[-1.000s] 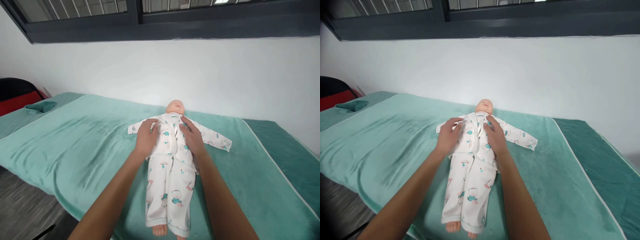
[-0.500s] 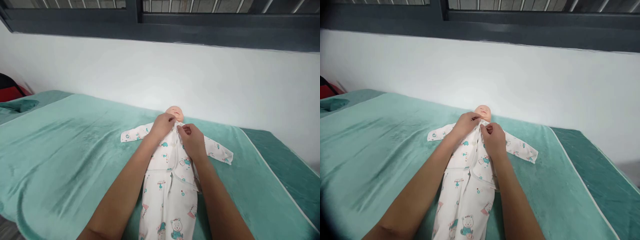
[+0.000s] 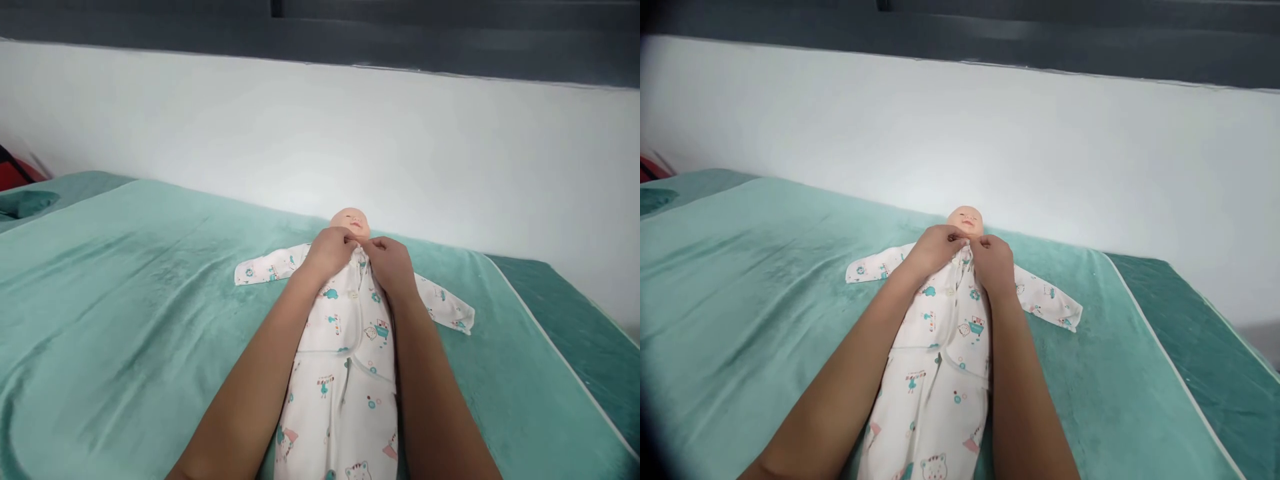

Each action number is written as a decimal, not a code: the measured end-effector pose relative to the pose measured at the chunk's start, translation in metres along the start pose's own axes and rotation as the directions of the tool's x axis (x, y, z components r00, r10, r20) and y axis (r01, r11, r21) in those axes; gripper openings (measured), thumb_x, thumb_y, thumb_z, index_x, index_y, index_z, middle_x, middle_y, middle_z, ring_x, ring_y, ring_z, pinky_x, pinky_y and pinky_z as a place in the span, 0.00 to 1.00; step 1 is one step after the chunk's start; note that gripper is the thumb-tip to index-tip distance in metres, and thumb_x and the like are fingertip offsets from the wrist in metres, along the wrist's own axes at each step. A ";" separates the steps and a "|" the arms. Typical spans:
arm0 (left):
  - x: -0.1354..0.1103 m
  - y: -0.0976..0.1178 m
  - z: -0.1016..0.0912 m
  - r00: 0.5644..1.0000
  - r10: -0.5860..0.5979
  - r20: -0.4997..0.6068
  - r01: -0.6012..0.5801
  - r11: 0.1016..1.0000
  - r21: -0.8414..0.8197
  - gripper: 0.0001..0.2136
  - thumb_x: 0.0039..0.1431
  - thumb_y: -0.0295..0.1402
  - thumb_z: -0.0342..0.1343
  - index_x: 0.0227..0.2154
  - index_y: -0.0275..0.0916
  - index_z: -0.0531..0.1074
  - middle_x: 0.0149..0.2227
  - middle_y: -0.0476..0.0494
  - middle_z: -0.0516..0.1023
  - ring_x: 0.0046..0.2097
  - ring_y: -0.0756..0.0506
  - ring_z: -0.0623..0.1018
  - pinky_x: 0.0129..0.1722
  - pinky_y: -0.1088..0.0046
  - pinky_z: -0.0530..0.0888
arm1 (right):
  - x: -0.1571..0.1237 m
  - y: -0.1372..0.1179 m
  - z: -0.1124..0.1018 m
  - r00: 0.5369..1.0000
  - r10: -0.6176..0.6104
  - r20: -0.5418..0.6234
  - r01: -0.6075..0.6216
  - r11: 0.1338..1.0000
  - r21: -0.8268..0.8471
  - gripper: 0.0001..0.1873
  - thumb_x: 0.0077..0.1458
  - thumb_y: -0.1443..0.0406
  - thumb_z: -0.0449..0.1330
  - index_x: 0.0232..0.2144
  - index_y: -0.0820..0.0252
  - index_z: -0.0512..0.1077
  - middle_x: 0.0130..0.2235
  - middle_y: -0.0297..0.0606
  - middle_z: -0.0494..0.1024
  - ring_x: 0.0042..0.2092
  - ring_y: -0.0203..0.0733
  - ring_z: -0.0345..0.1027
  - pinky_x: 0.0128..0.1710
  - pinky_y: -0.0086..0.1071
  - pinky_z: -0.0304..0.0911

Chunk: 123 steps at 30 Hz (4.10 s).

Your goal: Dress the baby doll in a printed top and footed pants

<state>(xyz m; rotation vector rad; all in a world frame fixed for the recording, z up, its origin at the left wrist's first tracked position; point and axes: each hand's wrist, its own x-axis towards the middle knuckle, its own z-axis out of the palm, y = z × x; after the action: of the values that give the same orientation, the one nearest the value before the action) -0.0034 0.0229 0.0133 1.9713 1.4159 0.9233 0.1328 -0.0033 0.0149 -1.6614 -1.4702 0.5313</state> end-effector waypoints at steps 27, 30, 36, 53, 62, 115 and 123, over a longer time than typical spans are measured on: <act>-0.012 0.000 -0.003 0.984 -0.128 -0.123 0.100 0.972 -0.212 0.06 0.57 0.34 0.57 0.28 0.39 0.75 0.36 0.44 0.83 0.38 0.45 0.79 0.39 0.69 0.71 | -0.002 0.000 0.005 0.999 0.001 0.038 -0.014 0.935 0.353 0.12 0.50 0.59 0.60 0.24 0.61 0.75 0.27 0.33 0.75 0.31 0.37 0.63 0.34 0.30 0.60; -0.012 -0.001 -0.002 0.985 -0.126 -0.115 0.099 0.971 -0.217 0.05 0.57 0.33 0.57 0.28 0.39 0.74 0.36 0.44 0.83 0.39 0.45 0.79 0.41 0.69 0.71 | -0.002 0.000 0.005 0.999 0.015 0.037 -0.026 0.945 0.325 0.12 0.50 0.59 0.60 0.24 0.61 0.75 0.27 0.33 0.75 0.31 0.37 0.64 0.33 0.30 0.59; -0.011 -0.004 0.000 0.984 -0.115 -0.136 0.095 0.985 -0.146 0.06 0.58 0.34 0.56 0.29 0.39 0.74 0.38 0.43 0.82 0.41 0.44 0.79 0.42 0.67 0.71 | -0.002 0.000 0.005 0.999 0.035 -0.008 -0.031 0.946 0.323 0.11 0.50 0.59 0.61 0.21 0.60 0.74 0.25 0.32 0.73 0.30 0.37 0.62 0.32 0.31 0.59; -0.014 -0.011 -0.003 0.992 -0.078 -0.097 0.054 0.971 -0.231 0.08 0.57 0.34 0.58 0.24 0.39 0.72 0.27 0.47 0.75 0.36 0.46 0.76 0.37 0.70 0.71 | -0.002 0.005 -0.004 0.970 -0.039 0.241 -0.037 0.952 0.303 0.14 0.48 0.56 0.66 0.34 0.59 0.75 0.27 0.31 0.74 0.27 0.34 0.60 0.29 0.31 0.57; -0.014 -0.010 -0.006 0.995 -0.044 -0.086 0.027 0.982 -0.189 0.16 0.58 0.41 0.59 0.19 0.39 0.67 0.23 0.49 0.69 0.35 0.47 0.75 0.33 0.73 0.69 | -0.009 -0.004 -0.005 0.963 -0.051 0.264 0.025 0.995 0.099 0.14 0.51 0.57 0.63 0.38 0.57 0.74 0.26 0.29 0.70 0.28 0.37 0.61 0.30 0.33 0.58; -0.025 -0.026 0.005 0.973 0.141 -0.183 -0.131 0.989 0.063 0.17 0.61 0.27 0.48 0.43 0.43 0.82 0.50 0.43 0.78 0.56 0.41 0.74 0.62 0.60 0.68 | -0.085 0.013 -0.001 0.949 -0.283 0.136 0.285 0.958 0.000 0.27 0.59 0.60 0.54 0.61 0.54 0.66 0.68 0.42 0.64 0.69 0.50 0.54 0.68 0.54 0.50; -0.032 -0.021 0.004 0.961 0.230 -0.153 -0.198 0.959 0.203 0.20 0.62 0.23 0.46 0.41 0.49 0.82 0.54 0.47 0.76 0.57 0.42 0.74 0.59 0.61 0.69 | -0.084 0.012 -0.002 0.947 -0.288 0.145 0.291 0.957 -0.005 0.28 0.59 0.61 0.53 0.61 0.54 0.67 0.67 0.42 0.65 0.69 0.50 0.54 0.68 0.53 0.50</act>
<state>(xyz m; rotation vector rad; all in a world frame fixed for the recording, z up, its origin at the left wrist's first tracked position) -0.0194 -0.0009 -0.0114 2.2661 1.4482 1.1206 0.1225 -0.0835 -0.0114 -1.4152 -1.7965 0.4755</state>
